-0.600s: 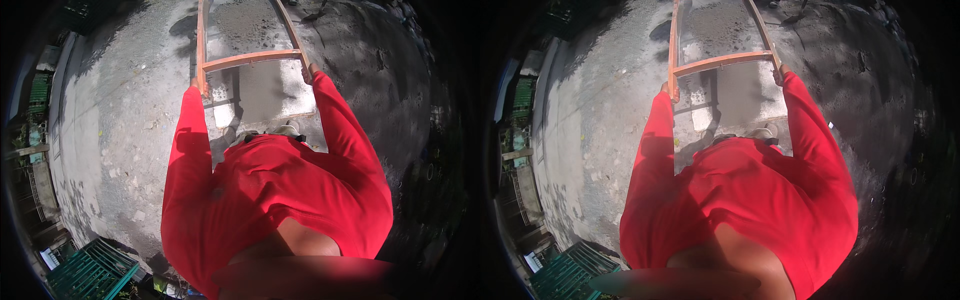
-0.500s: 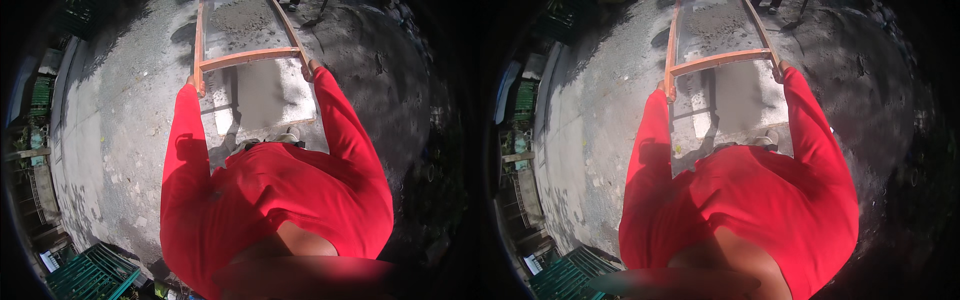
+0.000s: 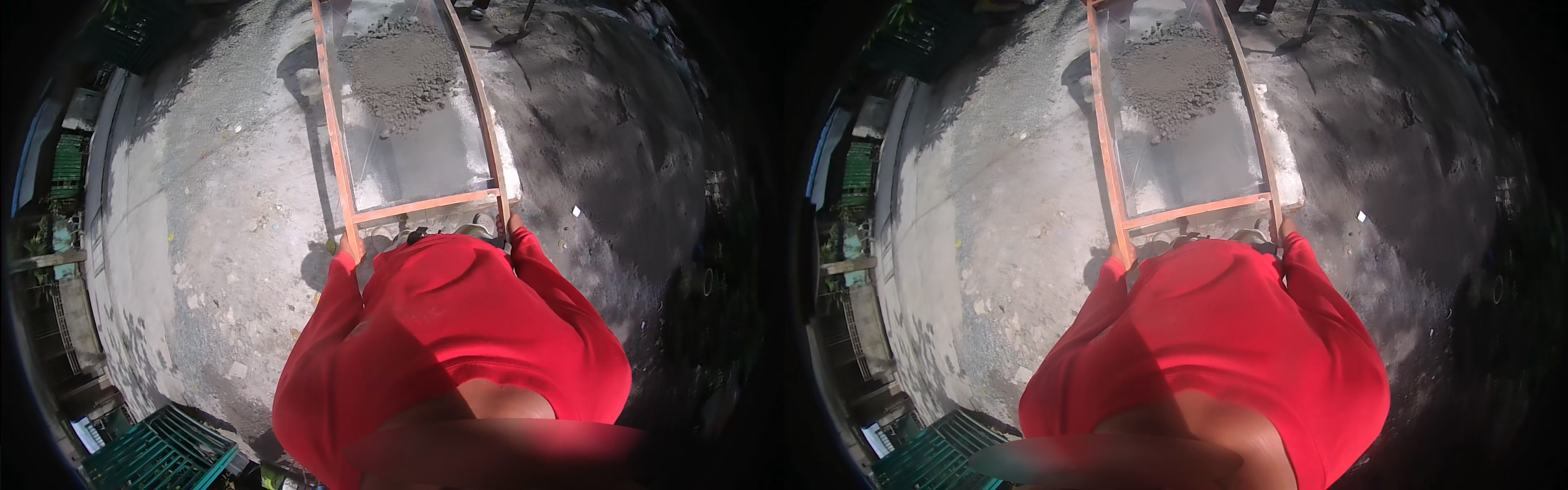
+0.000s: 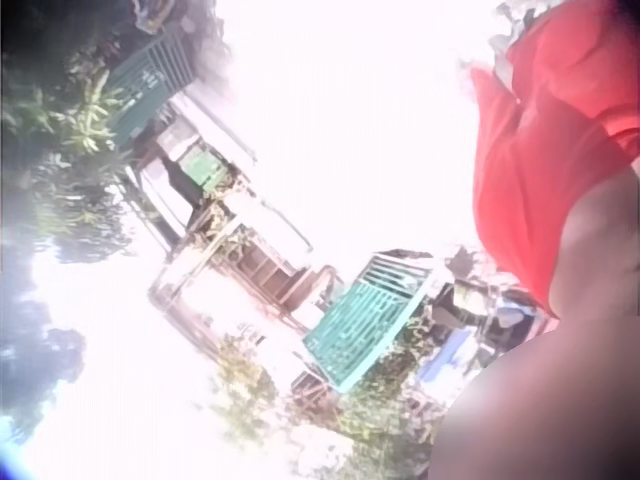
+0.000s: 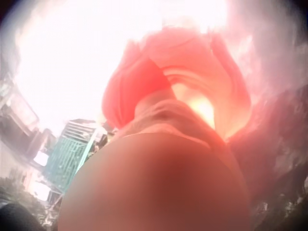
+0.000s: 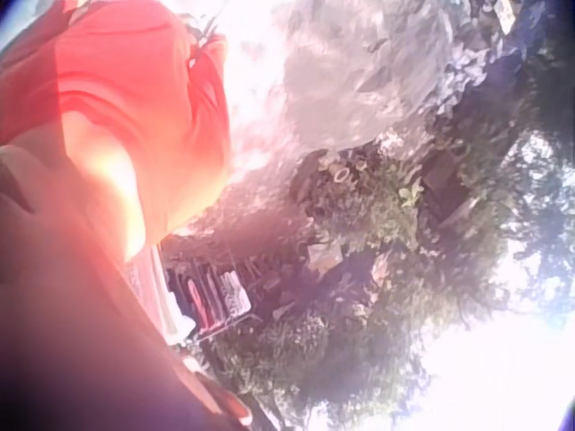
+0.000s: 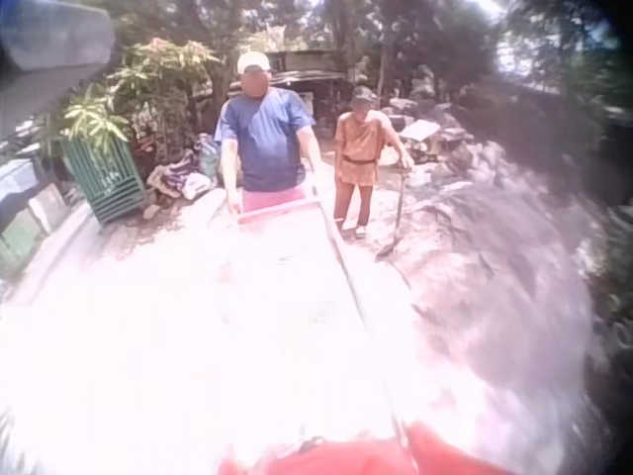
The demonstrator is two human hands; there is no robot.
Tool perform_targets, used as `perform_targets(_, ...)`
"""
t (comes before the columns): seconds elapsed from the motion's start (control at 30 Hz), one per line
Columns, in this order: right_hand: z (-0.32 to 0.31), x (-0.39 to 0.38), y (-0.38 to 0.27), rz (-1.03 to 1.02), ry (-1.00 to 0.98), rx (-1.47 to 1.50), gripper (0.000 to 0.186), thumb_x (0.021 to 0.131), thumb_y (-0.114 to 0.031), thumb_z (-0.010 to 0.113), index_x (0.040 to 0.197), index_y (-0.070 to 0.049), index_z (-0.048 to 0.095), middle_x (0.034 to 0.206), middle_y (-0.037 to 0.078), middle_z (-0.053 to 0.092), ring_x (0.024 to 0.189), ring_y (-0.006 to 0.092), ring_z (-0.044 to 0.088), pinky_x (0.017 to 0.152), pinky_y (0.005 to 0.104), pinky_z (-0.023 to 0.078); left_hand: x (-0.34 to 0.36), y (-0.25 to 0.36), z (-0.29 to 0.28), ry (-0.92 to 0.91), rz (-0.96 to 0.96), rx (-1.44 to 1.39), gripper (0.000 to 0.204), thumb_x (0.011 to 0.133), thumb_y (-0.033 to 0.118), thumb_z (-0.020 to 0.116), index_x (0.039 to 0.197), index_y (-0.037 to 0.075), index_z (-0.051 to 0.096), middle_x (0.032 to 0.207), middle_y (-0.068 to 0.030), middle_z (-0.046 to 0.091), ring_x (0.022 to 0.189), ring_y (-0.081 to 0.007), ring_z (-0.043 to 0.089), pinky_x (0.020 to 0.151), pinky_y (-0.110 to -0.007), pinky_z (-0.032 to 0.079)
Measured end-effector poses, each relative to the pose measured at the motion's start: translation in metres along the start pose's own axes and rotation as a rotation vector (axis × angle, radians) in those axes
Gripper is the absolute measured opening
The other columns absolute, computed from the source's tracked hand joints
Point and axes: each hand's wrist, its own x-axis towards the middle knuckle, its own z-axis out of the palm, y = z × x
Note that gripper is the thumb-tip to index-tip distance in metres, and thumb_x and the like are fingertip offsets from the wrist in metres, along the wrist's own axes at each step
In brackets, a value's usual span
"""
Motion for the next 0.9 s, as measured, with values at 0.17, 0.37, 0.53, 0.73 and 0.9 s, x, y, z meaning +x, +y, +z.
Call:
perform_targets(0.17,0.084,0.015,-0.135,-0.014,0.000,-0.045,0.035,0.078,-0.034,0.023,0.066,-0.010,0.043,0.047,-0.001,0.039,0.035,0.0100,0.034,0.032,0.0224,0.029,0.014,0.150,0.046,0.055,-0.062,-0.024,0.044,0.074,0.048,0.025,0.056,0.009,0.038,0.042,-0.0003,0.032,0.033,-0.0141,0.030,0.034,-0.028,0.025)
perform_targets(0.37,0.123,0.010,-0.225,-0.097,-0.012,-0.077,0.032,0.078,-0.030,0.023,0.070,-0.007,0.043,0.050,-0.002,0.041,0.036,0.0066,0.038,0.032,0.0185,0.031,0.006,0.246,0.072,0.055,-0.096,-0.029,0.042,0.073,0.048,0.030,0.060,0.010,0.039,0.042,0.0016,0.033,0.032,-0.0119,0.032,0.034,-0.028,0.026)
perform_targets(0.53,0.047,0.011,-0.071,0.038,0.033,-0.053,0.040,0.079,-0.042,0.019,0.066,-0.012,0.041,0.047,-0.001,0.035,0.037,0.0120,0.031,0.036,0.0258,0.027,0.011,0.076,0.034,0.086,-0.021,-0.027,0.054,0.073,0.057,0.017,0.054,0.010,0.038,0.040,-0.0015,0.031,0.031,-0.0162,0.029,0.031,-0.030,0.024)
perform_targets(0.73,-0.019,0.005,0.015,0.079,0.045,0.071,0.039,0.079,-0.045,0.026,0.062,-0.015,0.044,0.045,-0.003,0.037,0.035,0.0117,0.032,0.032,0.0239,0.024,0.010,-0.031,-0.005,0.005,0.030,-0.066,0.055,0.073,0.057,0.020,0.048,0.012,0.037,0.037,-0.0025,0.033,0.029,-0.0186,0.032,0.029,-0.030,0.024)
perform_targets(0.9,0.014,0.017,-0.036,0.081,0.029,-0.028,0.037,0.078,-0.040,0.022,0.065,-0.012,0.042,0.048,0.000,0.037,0.037,0.0130,0.032,0.037,0.0261,0.027,0.013,0.033,0.018,0.052,-0.075,-0.097,0.049,0.075,0.051,0.024,0.054,0.010,0.040,0.040,-0.0026,0.034,0.031,-0.0184,0.032,0.030,-0.032,0.026)
